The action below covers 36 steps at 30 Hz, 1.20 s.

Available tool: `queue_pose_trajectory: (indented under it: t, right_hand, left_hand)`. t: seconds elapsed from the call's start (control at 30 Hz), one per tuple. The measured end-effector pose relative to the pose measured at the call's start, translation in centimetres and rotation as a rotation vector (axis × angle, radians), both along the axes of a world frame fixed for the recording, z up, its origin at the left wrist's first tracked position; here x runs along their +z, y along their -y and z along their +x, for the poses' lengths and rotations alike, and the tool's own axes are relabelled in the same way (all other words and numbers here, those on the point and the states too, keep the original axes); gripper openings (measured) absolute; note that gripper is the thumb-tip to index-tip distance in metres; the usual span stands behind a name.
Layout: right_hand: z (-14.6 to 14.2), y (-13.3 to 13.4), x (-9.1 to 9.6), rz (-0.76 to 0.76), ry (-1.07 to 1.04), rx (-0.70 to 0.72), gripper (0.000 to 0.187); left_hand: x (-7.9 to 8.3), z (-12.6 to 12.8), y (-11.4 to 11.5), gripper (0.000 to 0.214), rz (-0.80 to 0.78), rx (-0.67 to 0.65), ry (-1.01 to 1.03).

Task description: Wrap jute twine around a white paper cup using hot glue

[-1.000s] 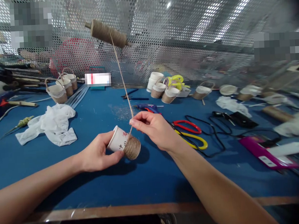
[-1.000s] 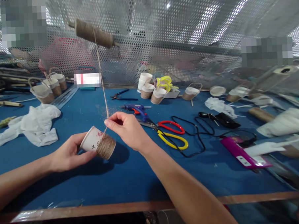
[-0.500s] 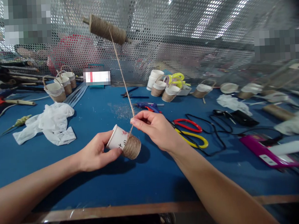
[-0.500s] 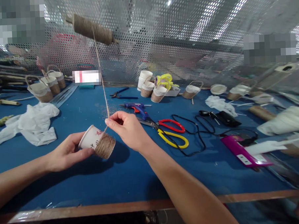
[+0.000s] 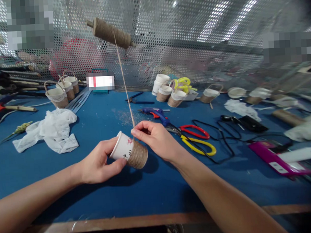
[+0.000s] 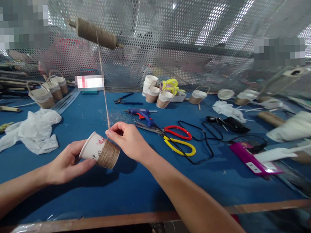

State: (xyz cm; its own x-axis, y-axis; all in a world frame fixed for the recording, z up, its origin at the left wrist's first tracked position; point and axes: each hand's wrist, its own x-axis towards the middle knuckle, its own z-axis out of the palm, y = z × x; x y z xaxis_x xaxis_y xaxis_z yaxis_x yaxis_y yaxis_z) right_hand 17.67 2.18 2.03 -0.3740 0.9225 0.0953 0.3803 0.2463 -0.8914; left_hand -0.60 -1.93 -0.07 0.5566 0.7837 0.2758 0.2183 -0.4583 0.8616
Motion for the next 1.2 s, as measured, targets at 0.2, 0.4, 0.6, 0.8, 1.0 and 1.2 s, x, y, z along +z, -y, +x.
queue_pose_trajectory:
  t: [0.2,0.4,0.6,0.8,1.0,1.2]
  right_hand:
    - [-0.1,0.2,-0.3,-0.02,-0.029,0.027,0.016]
    - [-0.4,0.4,-0.3,0.048,0.041,0.065,0.016]
    - [-0.4,0.7,0.0,0.122,0.18,0.102,0.017]
    - [-0.4,0.4,-0.2,0.123,0.116,0.146,0.014]
    - [-0.4,0.0,-0.8,0.135,0.137,0.074,0.012]
    - [-0.4,-0.1,-1.3,0.237,0.222,0.014,0.011]
  left_hand:
    - [-0.2,0.0,0.1,0.009,0.088,-0.008,0.016]
    - [-0.4,-0.1,0.0,0.009,0.151,0.009,0.028]
    - [-0.1,-0.1,-0.2,0.008,0.242,-0.019,-0.026]
    - [-0.1,0.0,-0.3,0.006,0.34,-0.014,-0.018]
    - [-0.3,-0.2,-0.8,0.004,0.209,-0.006,-0.03]
    - [-0.4,0.2,-0.7,0.022,-0.376,0.048,0.107]
